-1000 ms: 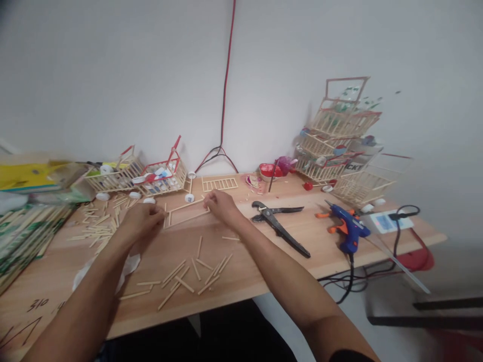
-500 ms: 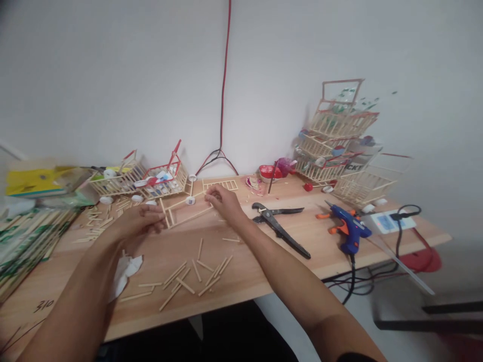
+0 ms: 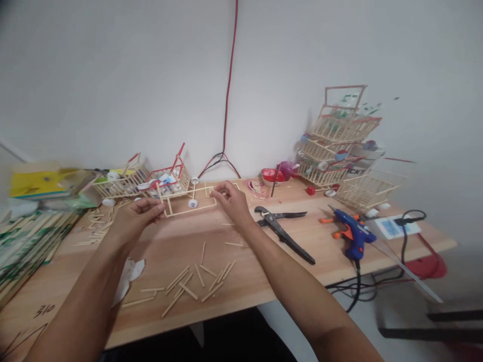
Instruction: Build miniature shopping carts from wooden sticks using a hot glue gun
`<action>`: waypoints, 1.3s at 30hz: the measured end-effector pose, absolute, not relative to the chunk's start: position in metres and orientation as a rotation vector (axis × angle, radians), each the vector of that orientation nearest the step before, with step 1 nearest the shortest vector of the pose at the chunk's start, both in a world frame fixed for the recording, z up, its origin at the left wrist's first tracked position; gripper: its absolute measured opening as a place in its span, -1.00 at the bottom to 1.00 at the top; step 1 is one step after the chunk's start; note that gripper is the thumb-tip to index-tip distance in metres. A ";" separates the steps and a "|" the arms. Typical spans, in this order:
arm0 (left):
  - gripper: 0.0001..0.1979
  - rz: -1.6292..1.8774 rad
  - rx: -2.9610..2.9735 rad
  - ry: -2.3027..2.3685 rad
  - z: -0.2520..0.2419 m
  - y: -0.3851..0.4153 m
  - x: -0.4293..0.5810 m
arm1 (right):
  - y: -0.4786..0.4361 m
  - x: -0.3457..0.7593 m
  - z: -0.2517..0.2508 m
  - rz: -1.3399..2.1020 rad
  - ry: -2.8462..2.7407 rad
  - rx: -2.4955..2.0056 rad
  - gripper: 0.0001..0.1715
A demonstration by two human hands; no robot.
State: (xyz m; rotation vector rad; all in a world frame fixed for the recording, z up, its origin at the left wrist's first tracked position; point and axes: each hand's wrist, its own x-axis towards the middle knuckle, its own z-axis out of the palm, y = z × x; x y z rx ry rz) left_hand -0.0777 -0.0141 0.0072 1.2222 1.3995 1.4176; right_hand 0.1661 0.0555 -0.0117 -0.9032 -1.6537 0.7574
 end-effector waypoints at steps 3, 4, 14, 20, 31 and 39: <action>-0.63 1.434 1.244 1.488 0.003 -0.011 -0.080 | 0.056 0.165 -0.016 0.760 -1.682 -0.936 -0.75; -0.63 1.435 1.241 1.508 0.002 -0.010 -0.081 | 0.056 0.164 -0.018 0.769 -1.693 -0.941 -0.74; -0.66 1.490 1.155 1.592 -0.014 0.000 -0.092 | 0.051 0.152 -0.035 0.920 -1.704 -0.838 -0.78; -0.76 1.517 1.181 1.616 -0.026 0.004 -0.100 | 0.053 0.143 -0.043 1.035 -1.700 -0.791 -0.82; -0.77 1.579 1.190 1.679 -0.047 0.016 -0.106 | 0.068 0.134 -0.057 1.024 -1.712 -0.776 -0.85; -0.74 1.505 1.280 1.863 -0.044 0.009 -0.100 | 0.072 0.134 -0.064 1.005 -1.738 -0.786 -0.82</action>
